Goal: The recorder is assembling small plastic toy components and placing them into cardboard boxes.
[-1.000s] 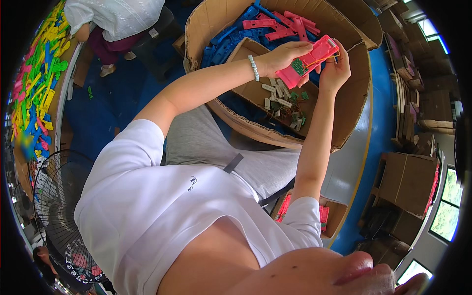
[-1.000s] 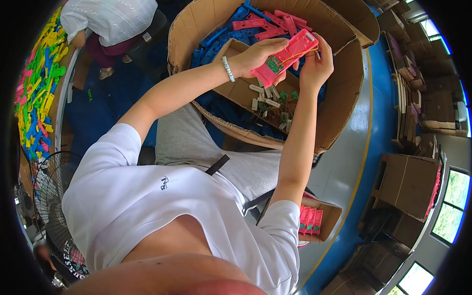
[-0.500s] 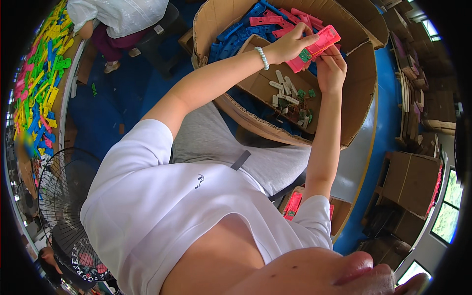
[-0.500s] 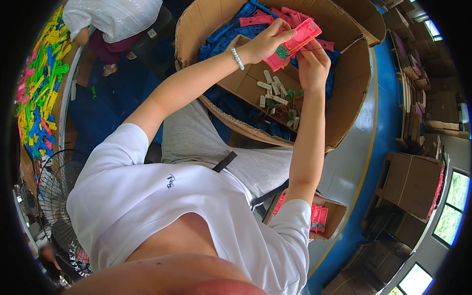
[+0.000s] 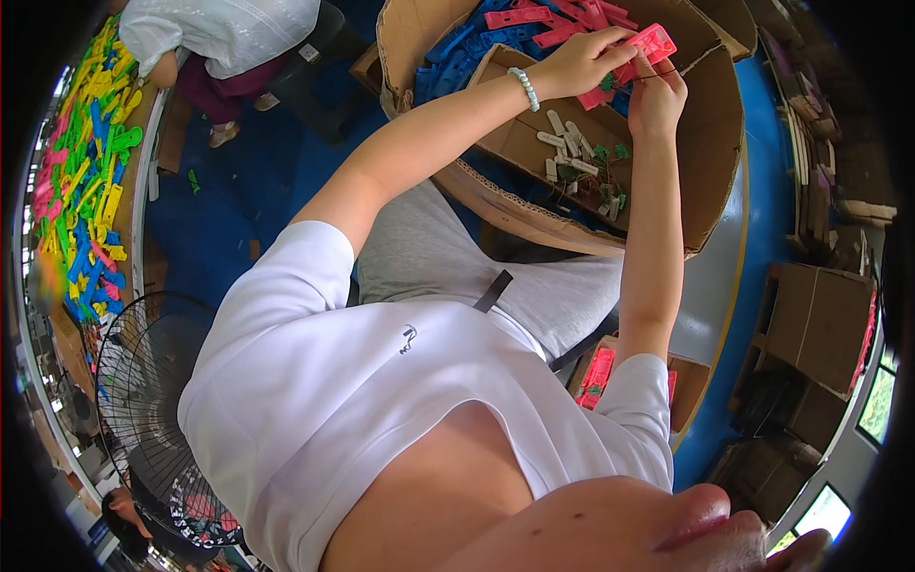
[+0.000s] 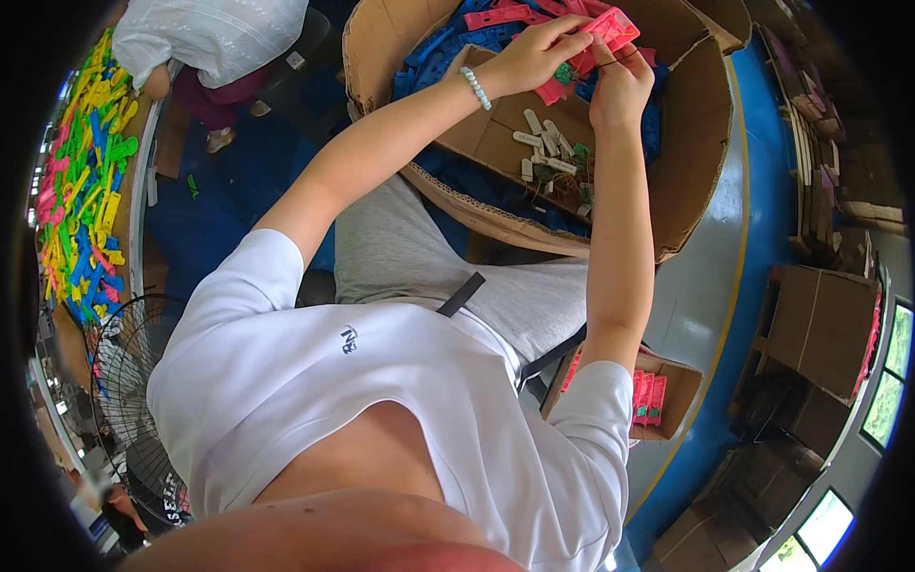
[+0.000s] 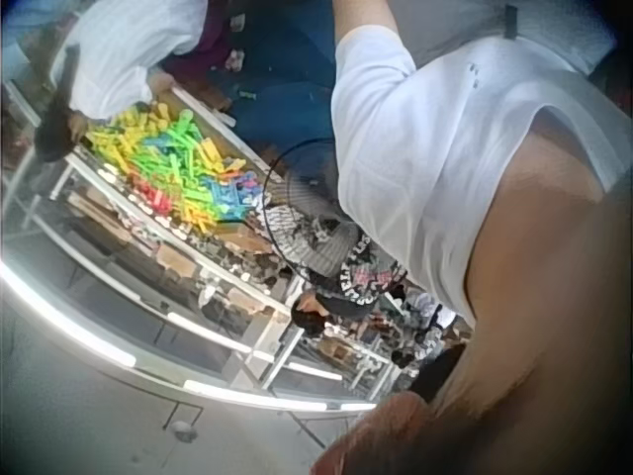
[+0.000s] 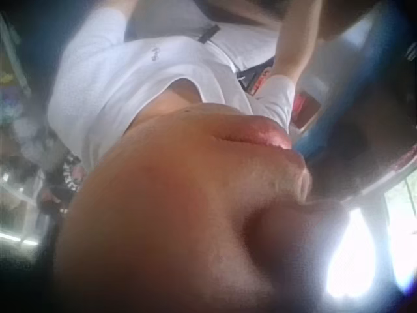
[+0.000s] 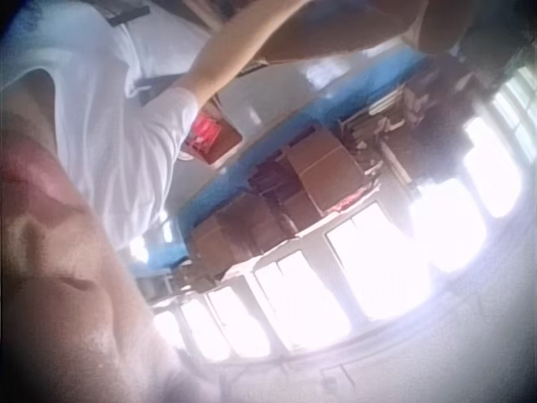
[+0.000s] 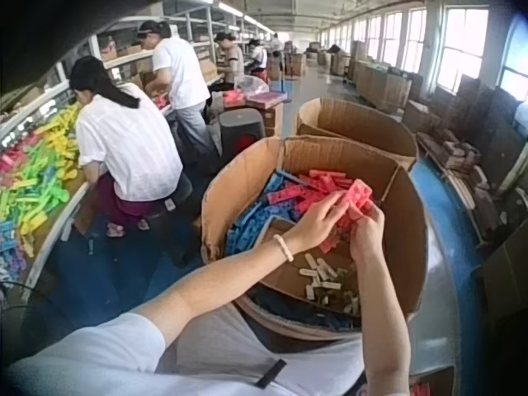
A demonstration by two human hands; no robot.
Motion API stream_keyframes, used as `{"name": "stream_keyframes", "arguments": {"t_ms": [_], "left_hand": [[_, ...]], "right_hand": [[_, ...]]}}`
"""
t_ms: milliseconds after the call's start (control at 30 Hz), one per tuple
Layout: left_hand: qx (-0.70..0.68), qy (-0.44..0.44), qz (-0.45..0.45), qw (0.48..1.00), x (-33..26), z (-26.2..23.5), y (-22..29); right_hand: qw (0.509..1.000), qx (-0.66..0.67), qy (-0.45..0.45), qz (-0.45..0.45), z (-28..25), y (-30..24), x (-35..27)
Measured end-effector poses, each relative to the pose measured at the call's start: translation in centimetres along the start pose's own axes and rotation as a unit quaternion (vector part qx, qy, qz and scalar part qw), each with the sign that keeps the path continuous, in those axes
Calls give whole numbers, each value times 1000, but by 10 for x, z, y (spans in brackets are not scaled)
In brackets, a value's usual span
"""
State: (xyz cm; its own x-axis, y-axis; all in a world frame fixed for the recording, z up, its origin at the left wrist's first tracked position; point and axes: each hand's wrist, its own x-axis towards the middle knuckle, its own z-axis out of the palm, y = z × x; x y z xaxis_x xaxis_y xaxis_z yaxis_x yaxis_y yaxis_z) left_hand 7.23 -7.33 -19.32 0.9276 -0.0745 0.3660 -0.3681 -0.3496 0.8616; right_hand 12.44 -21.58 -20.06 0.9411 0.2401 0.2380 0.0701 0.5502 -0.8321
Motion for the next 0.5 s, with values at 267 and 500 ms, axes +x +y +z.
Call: {"name": "stream_keyframes", "arguments": {"t_ms": [267, 500], "left_hand": [[-439, 27, -42, 897, -8, -13, 30], [-178, 104, 75, 976, -27, 24, 72]], "right_hand": [[982, -167, -43, -76, 30, -53, -61], [957, -228, 45, -172, 29, -62, -114]]}}
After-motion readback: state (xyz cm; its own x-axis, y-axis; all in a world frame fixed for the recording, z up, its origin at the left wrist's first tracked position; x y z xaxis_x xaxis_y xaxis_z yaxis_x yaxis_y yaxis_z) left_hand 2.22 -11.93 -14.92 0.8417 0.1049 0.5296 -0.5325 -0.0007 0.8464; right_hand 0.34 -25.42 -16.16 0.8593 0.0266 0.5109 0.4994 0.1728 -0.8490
